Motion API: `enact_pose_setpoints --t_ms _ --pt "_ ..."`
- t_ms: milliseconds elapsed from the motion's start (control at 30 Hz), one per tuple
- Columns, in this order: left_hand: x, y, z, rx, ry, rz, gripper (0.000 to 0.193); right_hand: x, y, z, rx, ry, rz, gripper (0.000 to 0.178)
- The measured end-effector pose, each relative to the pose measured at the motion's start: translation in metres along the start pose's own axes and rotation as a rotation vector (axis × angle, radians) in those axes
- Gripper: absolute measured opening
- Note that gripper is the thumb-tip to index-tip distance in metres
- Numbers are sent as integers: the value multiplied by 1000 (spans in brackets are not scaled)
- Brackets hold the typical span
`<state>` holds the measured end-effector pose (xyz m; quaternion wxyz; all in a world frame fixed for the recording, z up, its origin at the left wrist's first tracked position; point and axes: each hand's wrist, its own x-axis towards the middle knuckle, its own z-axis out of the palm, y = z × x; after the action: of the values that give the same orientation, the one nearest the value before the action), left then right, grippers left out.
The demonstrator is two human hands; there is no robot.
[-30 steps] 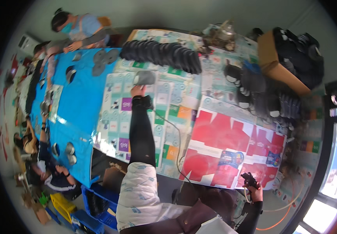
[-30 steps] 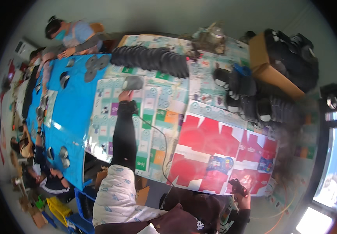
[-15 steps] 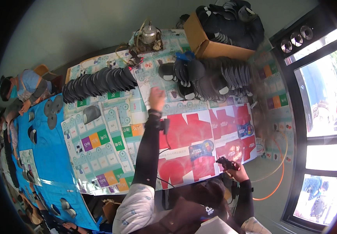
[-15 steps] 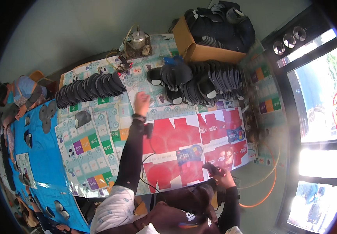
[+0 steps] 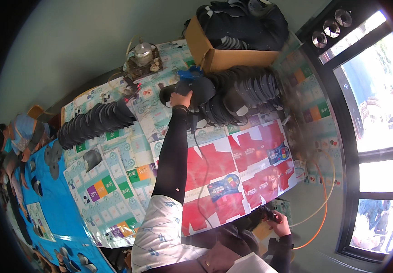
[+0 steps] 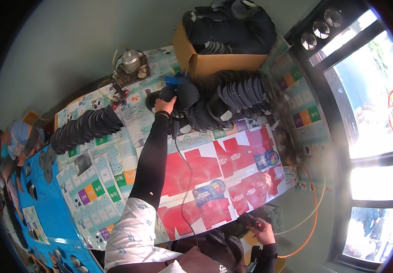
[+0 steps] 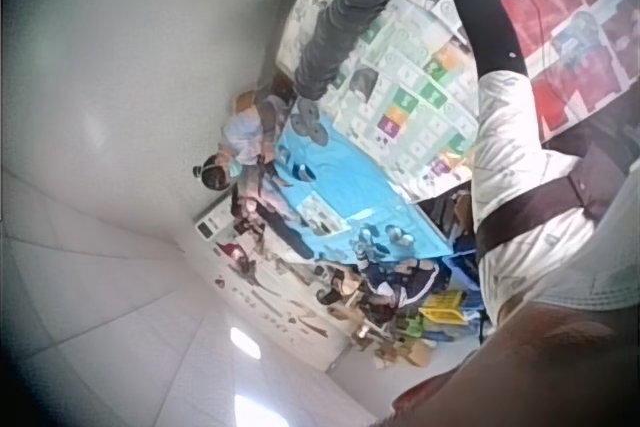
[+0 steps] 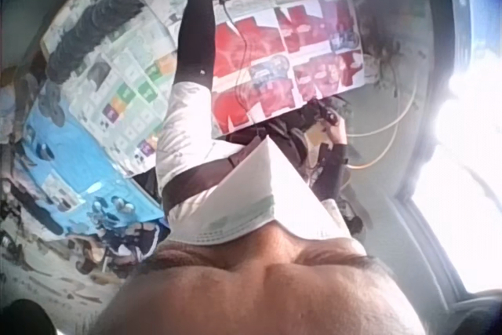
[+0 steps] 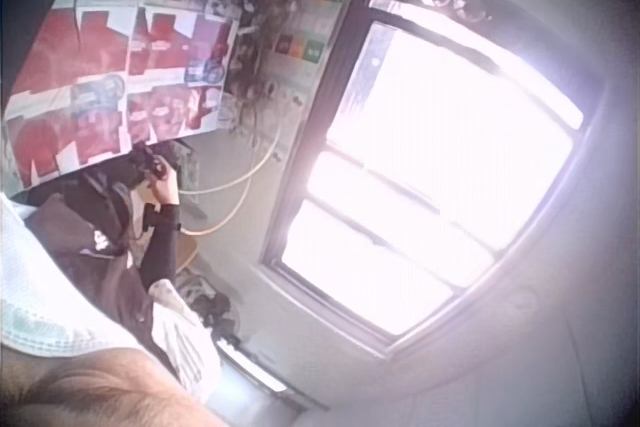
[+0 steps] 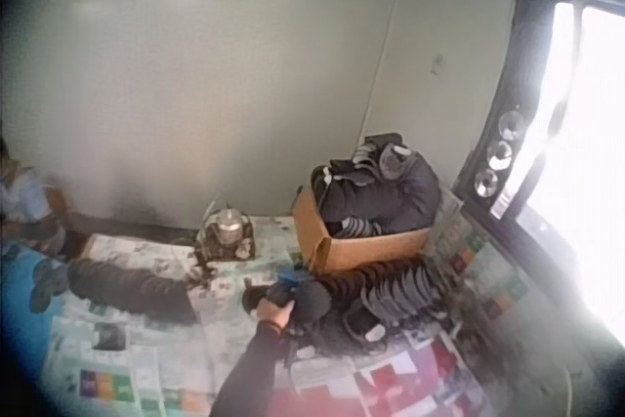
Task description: Manually assemble shoe components at a production table.
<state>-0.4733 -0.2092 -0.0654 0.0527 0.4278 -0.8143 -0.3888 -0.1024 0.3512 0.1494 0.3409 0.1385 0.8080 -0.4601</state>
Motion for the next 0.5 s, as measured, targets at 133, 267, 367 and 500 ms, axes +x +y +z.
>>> enact_pose_setpoints --t_ms 133,267,367,500 --pt "-13 16 2 -61 65 -75 91 0 2 -4 -3 2 27 39" --pt "-24 17 -17 -188 64 -74 86 2 -4 -8 1 1 22 40" --pt "-34 -32 -35 -205 238 121 84 5 -1 -11 34 -13 -6 39" --pt "-85 -72 -120 -7 -165 483 72 16 2 -22 -2 -42 -42 40"
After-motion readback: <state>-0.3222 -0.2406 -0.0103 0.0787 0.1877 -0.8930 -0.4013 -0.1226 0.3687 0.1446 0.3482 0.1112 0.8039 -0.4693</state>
